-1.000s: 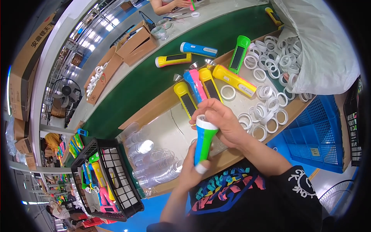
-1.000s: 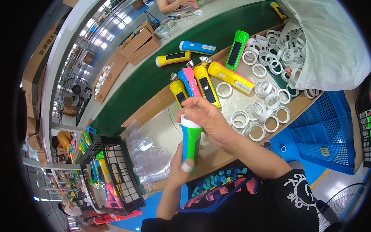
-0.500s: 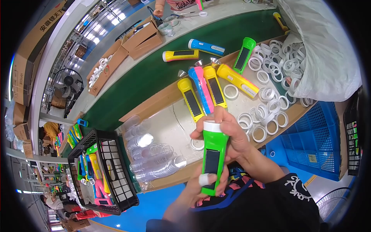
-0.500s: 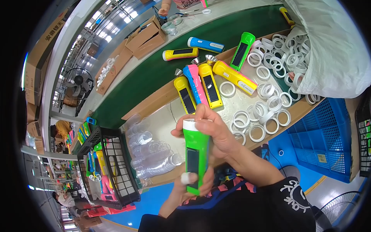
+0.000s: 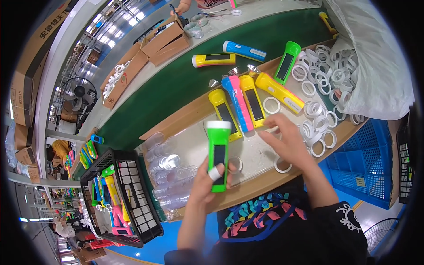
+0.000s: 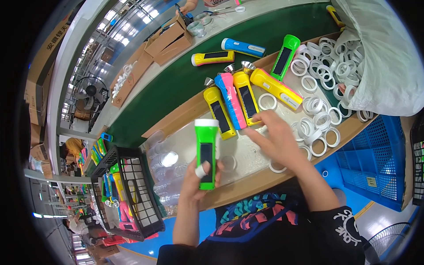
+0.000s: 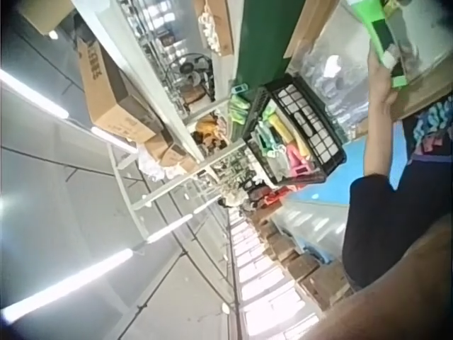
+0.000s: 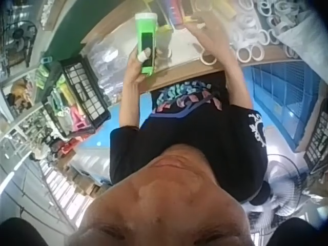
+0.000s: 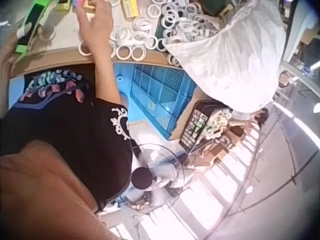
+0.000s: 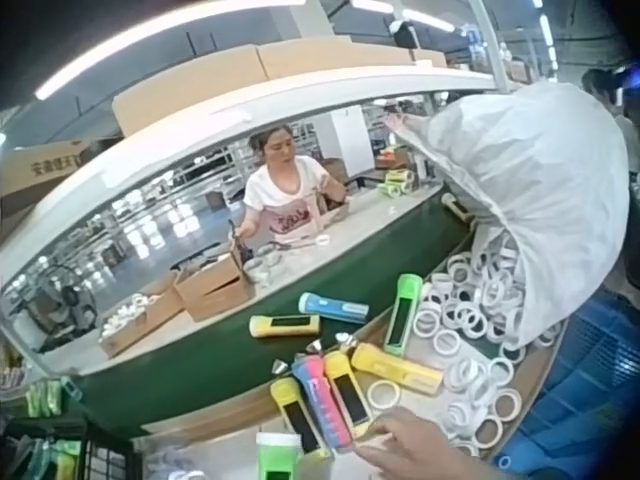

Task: Assembling handheld flashlights by fitting internal components and attaching lens caps.

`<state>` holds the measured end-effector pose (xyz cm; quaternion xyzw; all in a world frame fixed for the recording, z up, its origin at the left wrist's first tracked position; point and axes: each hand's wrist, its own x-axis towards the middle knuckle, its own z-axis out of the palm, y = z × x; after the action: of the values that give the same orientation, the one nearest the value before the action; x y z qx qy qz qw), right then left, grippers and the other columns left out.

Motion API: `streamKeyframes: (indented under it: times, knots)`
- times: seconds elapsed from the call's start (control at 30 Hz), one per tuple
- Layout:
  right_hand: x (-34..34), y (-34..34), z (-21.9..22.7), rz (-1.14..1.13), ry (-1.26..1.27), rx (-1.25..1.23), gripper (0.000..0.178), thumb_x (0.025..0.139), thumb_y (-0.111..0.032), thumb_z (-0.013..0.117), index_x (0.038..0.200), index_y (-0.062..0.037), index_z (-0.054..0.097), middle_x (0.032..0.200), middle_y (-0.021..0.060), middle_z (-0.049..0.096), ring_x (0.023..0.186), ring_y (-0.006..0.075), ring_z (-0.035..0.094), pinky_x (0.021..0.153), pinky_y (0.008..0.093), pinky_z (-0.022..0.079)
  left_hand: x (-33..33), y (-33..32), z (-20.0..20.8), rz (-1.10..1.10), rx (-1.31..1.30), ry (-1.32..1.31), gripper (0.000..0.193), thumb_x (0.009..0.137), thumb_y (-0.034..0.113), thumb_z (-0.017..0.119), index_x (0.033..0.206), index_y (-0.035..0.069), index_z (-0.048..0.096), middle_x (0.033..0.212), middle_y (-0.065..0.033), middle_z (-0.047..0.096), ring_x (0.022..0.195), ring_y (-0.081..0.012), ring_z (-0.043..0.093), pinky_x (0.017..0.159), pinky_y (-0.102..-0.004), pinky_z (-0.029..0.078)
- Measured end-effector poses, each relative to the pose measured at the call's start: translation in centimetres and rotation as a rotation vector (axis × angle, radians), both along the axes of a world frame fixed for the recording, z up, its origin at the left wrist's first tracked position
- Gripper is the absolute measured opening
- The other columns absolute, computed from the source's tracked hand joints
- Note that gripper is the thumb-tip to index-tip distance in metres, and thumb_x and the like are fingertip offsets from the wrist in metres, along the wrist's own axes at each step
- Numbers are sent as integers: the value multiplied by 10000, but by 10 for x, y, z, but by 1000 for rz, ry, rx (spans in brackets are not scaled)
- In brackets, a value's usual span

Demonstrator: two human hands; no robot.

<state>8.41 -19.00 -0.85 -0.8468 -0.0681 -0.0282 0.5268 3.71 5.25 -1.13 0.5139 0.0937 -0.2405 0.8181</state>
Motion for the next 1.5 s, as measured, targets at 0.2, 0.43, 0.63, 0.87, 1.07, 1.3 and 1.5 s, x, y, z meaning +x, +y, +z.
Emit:
streamKeyframes:
  times: [0.2,0.43,0.63,0.87,1.07,1.3,1.5]
  knots:
    - [6,-9,-12,-83,-403,-672,315,701,-192,737,926,-43,575,979,144,526,884,317,555,734,397,474,86,56,-6,400,576,-441,545,909,310,567,1289,-51,415,1146,-138,539,971,-167,558,880,-302,441]
    - [40,-19,-39,-88,-261,-957,218,675,-199,720,837,-86,629,881,115,525,848,270,558,678,382,478,36,46,-5,-256,1349,-682,394,742,151,678,1103,15,598,1086,-178,578,973,-354,540,846,-397,447]
    - [18,-10,-6,93,-173,-243,174,789,-167,671,798,-37,555,992,159,545,835,282,600,691,357,475,-8,61,-12,-267,1737,-768,377,642,85,718,1006,60,625,875,-108,563,875,-310,536,763,-396,454]
    - [-7,49,12,266,619,1170,425,950,-252,383,1221,71,437,1270,237,481,1073,346,565,891,415,494,8,78,-19,13,1263,-681,123,718,93,708,833,49,703,836,-107,610,719,-227,583,647,-318,464]
    - [-3,62,-18,268,797,1428,361,967,-342,353,1020,-50,559,1176,259,544,928,276,610,757,347,494,31,47,24,63,1040,-456,101,766,84,678,839,15,693,789,-113,644,663,-138,561,592,-252,429]
    - [4,64,-31,160,765,1411,389,975,-376,384,1139,-44,504,1150,193,569,976,281,602,793,334,505,56,40,37,-123,1356,-511,97,770,64,670,839,-3,681,736,-138,666,572,-199,606,550,-283,473]
    - [4,59,-31,226,854,1620,433,979,-401,351,1176,-42,491,1090,190,595,958,265,612,778,341,504,77,-19,45,5,675,-423,167,835,75,646,978,-10,653,796,-41,635,632,-93,585,551,-225,471]
